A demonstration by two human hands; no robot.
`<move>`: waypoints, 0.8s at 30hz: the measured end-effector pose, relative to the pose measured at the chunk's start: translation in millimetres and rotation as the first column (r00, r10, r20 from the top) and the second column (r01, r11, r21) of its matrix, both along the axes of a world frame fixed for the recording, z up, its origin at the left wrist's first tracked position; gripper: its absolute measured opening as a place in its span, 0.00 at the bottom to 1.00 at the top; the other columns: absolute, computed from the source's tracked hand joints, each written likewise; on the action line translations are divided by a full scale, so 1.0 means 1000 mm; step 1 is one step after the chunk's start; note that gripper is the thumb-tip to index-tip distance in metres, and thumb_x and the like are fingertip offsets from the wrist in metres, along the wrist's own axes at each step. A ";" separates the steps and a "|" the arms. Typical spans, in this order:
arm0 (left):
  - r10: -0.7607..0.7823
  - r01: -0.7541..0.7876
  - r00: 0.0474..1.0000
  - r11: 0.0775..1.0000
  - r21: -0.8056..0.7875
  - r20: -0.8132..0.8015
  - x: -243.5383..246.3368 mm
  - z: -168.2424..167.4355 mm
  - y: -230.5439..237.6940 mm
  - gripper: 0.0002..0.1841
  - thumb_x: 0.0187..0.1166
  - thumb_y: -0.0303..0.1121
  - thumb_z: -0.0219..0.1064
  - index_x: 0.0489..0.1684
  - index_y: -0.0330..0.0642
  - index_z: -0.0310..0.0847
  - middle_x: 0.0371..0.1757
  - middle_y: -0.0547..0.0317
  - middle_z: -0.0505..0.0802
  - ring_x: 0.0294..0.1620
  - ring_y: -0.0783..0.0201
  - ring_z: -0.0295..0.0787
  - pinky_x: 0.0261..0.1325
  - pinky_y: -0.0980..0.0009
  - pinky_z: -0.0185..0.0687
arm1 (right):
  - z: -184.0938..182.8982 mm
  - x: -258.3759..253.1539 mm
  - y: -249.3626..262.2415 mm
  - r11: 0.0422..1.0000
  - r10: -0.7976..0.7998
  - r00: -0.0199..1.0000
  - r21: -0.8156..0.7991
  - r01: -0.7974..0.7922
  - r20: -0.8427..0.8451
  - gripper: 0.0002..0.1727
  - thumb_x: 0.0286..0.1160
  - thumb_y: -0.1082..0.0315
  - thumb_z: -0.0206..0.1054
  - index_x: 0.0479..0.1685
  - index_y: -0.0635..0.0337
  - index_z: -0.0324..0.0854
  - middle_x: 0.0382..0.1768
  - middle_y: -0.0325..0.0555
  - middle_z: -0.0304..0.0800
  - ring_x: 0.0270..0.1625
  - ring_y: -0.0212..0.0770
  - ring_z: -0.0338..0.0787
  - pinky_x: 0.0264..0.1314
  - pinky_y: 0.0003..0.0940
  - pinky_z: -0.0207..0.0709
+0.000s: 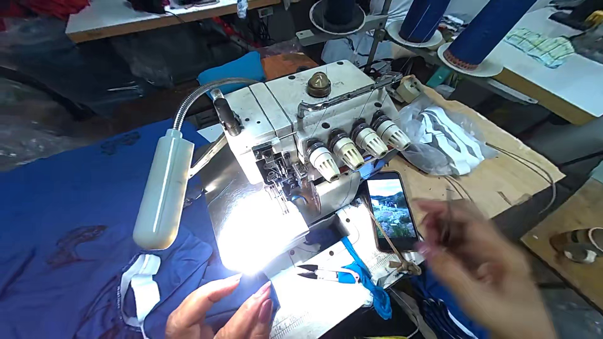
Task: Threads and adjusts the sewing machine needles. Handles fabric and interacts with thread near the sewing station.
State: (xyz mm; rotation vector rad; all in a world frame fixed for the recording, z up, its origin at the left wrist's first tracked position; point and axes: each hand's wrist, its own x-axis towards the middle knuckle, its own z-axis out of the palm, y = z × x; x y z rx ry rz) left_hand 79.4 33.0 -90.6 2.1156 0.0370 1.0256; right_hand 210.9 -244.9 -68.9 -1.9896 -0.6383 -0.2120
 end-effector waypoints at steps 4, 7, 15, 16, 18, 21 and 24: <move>-0.051 0.052 0.999 0.998 -0.037 0.010 0.004 0.002 -0.007 0.06 0.83 0.41 0.70 0.48 0.65 0.93 0.63 0.80 0.83 0.69 0.83 0.76 0.74 0.83 0.71 | -0.010 -0.023 0.077 0.874 0.398 0.899 0.223 -0.432 0.182 0.12 0.86 0.65 0.63 0.59 0.57 0.85 0.49 0.43 0.83 0.49 0.25 0.84 0.54 0.14 0.79; -0.074 0.075 0.997 0.991 -0.109 0.019 0.001 0.003 -0.012 0.07 0.81 0.41 0.71 0.49 0.69 0.93 0.65 0.84 0.83 0.71 0.83 0.75 0.75 0.82 0.71 | -0.014 -0.025 0.121 0.690 0.610 0.762 0.327 -0.646 0.217 0.16 0.90 0.70 0.55 0.64 0.70 0.81 0.60 0.59 0.86 0.66 0.40 0.86 0.72 0.28 0.79; -0.129 0.133 0.991 0.959 -0.249 0.034 -0.005 0.002 0.008 0.09 0.84 0.42 0.68 0.51 0.72 0.93 0.62 0.89 0.84 0.67 0.85 0.76 0.71 0.85 0.70 | -0.015 -0.027 0.149 0.489 0.819 0.573 0.514 -0.705 0.006 0.15 0.86 0.72 0.61 0.51 0.81 0.83 0.43 0.61 0.93 0.45 0.32 0.91 0.54 0.23 0.81; -0.136 0.138 0.990 0.956 -0.258 0.028 -0.005 0.001 0.007 0.09 0.84 0.42 0.68 0.52 0.71 0.94 0.62 0.88 0.84 0.67 0.85 0.76 0.71 0.85 0.70 | -0.015 -0.028 0.148 0.508 0.812 0.582 0.535 -0.675 -0.038 0.14 0.85 0.72 0.62 0.49 0.80 0.83 0.38 0.57 0.92 0.39 0.28 0.89 0.47 0.20 0.81; -0.147 0.152 0.988 0.942 -0.301 0.038 -0.002 0.000 0.006 0.09 0.84 0.43 0.68 0.50 0.71 0.95 0.61 0.89 0.85 0.65 0.85 0.77 0.70 0.86 0.71 | -0.016 -0.030 0.146 0.540 0.801 0.584 0.582 -0.608 -0.133 0.12 0.83 0.72 0.63 0.48 0.78 0.82 0.29 0.46 0.86 0.30 0.21 0.79 0.37 0.14 0.72; -0.177 0.187 0.982 0.915 -0.358 0.062 -0.001 -0.003 0.004 0.09 0.84 0.42 0.68 0.49 0.68 0.95 0.61 0.88 0.86 0.65 0.84 0.78 0.69 0.85 0.72 | -0.017 -0.029 0.144 0.541 0.807 0.557 0.625 -0.562 -0.197 0.11 0.82 0.72 0.65 0.47 0.76 0.81 0.31 0.42 0.87 0.32 0.16 0.78 0.38 0.12 0.72; -0.191 0.202 0.979 0.896 -0.395 0.065 -0.002 -0.004 0.003 0.09 0.84 0.42 0.68 0.49 0.68 0.95 0.63 0.88 0.86 0.67 0.82 0.78 0.70 0.84 0.72 | -0.017 -0.030 0.142 0.541 0.811 0.540 0.639 -0.547 -0.225 0.11 0.84 0.73 0.62 0.46 0.76 0.82 0.35 0.43 0.88 0.34 0.15 0.78 0.39 0.11 0.70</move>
